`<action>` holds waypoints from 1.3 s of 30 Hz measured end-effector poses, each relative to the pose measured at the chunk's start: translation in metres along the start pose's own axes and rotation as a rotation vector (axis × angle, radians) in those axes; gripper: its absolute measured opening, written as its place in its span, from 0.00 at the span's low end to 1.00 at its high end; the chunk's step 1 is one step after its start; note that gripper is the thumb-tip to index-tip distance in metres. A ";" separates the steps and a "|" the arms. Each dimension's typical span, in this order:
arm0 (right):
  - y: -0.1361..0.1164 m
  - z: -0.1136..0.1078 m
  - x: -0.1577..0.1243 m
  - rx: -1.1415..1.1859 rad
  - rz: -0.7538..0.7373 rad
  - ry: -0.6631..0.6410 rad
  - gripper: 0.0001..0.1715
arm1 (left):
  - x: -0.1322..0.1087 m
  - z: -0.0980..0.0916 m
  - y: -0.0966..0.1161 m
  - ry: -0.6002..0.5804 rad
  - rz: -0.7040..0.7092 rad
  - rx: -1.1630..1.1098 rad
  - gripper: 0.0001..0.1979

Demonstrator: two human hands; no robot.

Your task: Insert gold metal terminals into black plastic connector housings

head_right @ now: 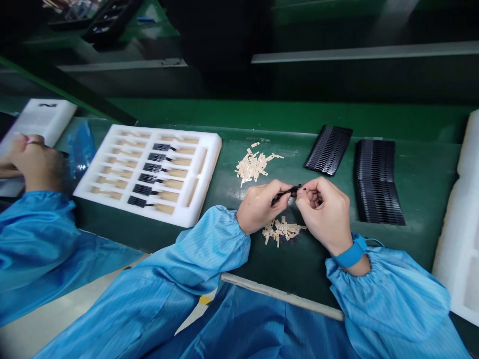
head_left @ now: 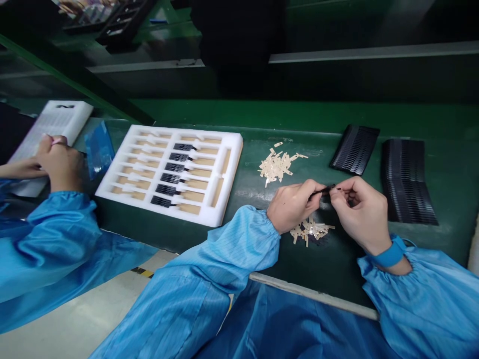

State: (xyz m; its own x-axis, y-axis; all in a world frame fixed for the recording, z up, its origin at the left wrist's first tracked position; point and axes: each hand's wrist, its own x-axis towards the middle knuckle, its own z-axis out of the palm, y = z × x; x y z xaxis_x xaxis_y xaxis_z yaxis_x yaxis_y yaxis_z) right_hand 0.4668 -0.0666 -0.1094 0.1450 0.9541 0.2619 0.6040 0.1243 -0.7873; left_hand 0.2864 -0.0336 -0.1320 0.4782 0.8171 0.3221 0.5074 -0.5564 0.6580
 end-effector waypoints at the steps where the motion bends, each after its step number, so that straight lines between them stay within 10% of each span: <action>1: 0.000 0.000 0.000 -0.009 -0.006 0.010 0.05 | 0.000 0.000 0.001 -0.009 -0.003 0.007 0.10; 8: -0.004 0.001 -0.004 -0.146 -0.178 0.094 0.05 | 0.005 -0.005 0.009 -0.122 -0.267 -0.332 0.08; 11: -0.003 0.000 -0.004 -0.039 -0.096 0.162 0.16 | 0.009 -0.005 0.010 -0.172 -0.397 -0.635 0.06; 17: -0.001 -0.003 0.003 0.196 0.072 0.073 0.01 | 0.017 -0.008 0.013 -0.238 -0.590 -1.066 0.07; 39: 0.002 -0.001 0.004 0.329 0.183 -0.037 0.11 | 0.014 -0.008 0.011 -0.244 -0.504 -0.992 0.10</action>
State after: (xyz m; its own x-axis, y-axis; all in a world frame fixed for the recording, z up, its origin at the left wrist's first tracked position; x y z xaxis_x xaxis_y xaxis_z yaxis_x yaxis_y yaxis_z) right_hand 0.4698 -0.0632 -0.1097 0.1952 0.9771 0.0844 0.2858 0.0256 -0.9580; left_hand 0.2931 -0.0272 -0.1143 0.5625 0.8020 -0.2009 -0.0577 0.2805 0.9581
